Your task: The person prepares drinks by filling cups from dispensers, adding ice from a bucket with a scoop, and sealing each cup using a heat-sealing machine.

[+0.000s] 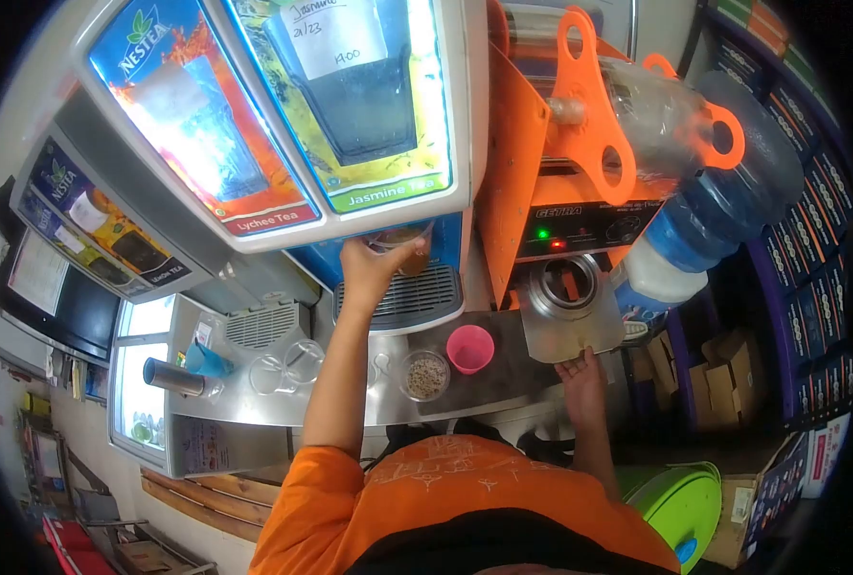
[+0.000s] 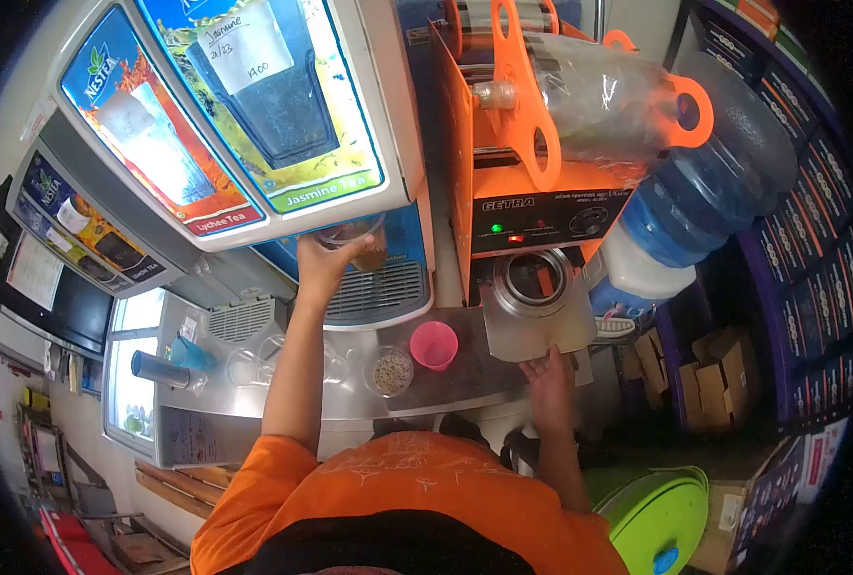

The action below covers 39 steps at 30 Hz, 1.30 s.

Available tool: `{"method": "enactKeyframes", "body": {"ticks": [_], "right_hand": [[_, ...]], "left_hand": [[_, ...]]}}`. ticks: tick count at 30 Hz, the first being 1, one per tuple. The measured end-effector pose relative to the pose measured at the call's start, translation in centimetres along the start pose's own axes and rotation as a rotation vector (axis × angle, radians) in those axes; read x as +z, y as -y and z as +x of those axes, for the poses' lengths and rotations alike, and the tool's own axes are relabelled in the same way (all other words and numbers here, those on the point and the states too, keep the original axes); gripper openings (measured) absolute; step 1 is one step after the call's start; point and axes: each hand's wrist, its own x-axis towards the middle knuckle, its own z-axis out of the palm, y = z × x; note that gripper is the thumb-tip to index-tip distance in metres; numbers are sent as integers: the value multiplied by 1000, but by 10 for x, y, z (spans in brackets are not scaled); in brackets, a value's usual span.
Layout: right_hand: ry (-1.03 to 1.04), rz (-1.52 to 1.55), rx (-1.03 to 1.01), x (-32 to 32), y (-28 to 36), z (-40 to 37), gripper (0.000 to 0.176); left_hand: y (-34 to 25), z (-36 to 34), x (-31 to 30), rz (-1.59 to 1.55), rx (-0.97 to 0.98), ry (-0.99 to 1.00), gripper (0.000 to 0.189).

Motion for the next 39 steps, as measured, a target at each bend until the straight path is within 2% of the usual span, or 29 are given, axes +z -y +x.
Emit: {"method": "enactKeyframes", "body": {"ticks": [5,10,13,17,19,20,22,23,25,26,28,29,31,32,34,35,36,37,39], "right_hand": [[48,-2,27,-5,2,2,47],[-28,130,79,4,9,-4,68],[15,188,79,-1,6,-5,73],[19,240,81,-4,4,-6,76],[-116,286,118,-8,-1,-6,76],[-103,286,115,-13,-5,-5,76],[-222,300,222,-26,-17,-1,66],[-208,299,218,-36,-25,1,66],[-32,231,335,-51,-37,2,50],[-25,228,337,-53,-41,0,50],[-33,98,355,-42,-46,-11,32],[-32,92,363,-37,-46,-17,32],[71,-243,351,-19,-33,-31,20],[72,-250,361,-15,-32,-35,20],[332,-449,230,-9,-30,-41,17],[335,-452,241,-3,-25,-45,17],[399,-557,212,6,-19,-49,16],[465,-662,181,14,-14,-51,14],[556,-713,139,22,-11,-50,14]], "left_hand": [[2,0,0,18,8,-23,53],[6,1,-1,60,-17,-18,51],[2,1,-3,103,-85,11,51],[7,1,-3,44,-85,17,55],[6,3,-3,26,-90,26,59],[5,1,-3,-3,-113,33,60],[7,5,-4,-74,-91,59,62],[14,6,-5,-73,-80,50,62],[12,5,-5,-56,-102,38,61],[11,4,-5,-67,-92,45,61],[7,5,-6,-107,-87,76,62],[6,5,-6,-148,-84,115,62],[15,6,-6,-106,-87,93,64],[20,6,-5,-66,-81,79,66],[9,1,-5,-26,-86,64,67],[5,0,-5,13,-78,56,69],[19,1,-3,-120,-60,95,75],[16,-3,-3,-116,-66,87,75],[8,-14,-8,-262,-81,110,77]]}}
